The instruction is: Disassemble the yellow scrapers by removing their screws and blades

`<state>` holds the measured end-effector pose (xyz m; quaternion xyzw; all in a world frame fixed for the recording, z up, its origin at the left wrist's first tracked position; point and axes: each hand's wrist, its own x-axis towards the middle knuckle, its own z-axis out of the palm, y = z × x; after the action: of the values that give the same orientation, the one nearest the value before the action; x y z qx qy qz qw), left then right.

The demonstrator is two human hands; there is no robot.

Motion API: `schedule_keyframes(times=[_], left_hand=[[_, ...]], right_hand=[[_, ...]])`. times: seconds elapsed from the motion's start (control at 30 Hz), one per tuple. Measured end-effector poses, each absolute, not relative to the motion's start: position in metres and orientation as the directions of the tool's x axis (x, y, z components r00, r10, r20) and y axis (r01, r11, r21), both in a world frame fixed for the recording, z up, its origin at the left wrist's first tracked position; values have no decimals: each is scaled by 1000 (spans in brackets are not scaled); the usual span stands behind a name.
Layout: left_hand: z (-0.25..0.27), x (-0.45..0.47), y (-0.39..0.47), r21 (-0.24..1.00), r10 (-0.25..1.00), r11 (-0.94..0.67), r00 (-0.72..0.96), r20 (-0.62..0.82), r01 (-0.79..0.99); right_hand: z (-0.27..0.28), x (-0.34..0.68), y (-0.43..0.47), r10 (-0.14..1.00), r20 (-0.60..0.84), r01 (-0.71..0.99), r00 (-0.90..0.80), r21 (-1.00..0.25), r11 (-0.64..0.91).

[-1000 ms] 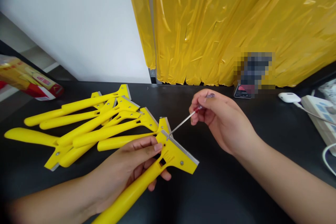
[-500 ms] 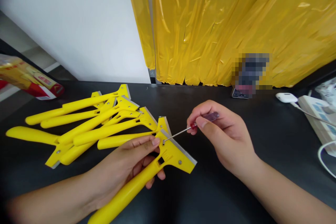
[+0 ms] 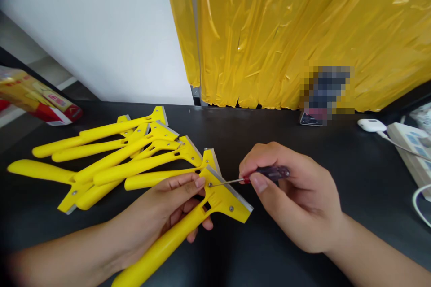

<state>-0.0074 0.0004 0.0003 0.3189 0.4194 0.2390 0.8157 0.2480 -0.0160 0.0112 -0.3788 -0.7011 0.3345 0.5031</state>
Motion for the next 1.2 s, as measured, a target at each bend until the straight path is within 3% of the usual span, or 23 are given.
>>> schedule_keyframes(times=[0.2, 0.5, 0.73, 0.83, 1.0, 1.2], left_hand=[[-1, -8, 1, 732, 657, 673, 538, -528, -104], [1, -7, 0, 729, 660, 675, 533, -530, -110], [1, -6, -1, 745, 661, 661, 543, -519, -93], [-2, -6, -2, 751, 650, 657, 558, -516, -72], [-10, -6, -4, 764, 644, 640, 602, -472, -84], [-10, -4, -4, 782, 652, 620, 596, -470, -61]], right_hand=[[16, 243, -16, 843, 460, 262, -280, -808, 528], [24, 237, -22, 856, 475, 268, -203, -814, 515], [30, 241, -22, 800, 500, 364, -332, -715, 597], [43, 240, -22, 774, 479, 458, -413, -626, 632], [49, 231, -36, 658, 505, 579, -558, -332, 745], [45, 219, -51, 714, 540, 578, -445, -436, 690]])
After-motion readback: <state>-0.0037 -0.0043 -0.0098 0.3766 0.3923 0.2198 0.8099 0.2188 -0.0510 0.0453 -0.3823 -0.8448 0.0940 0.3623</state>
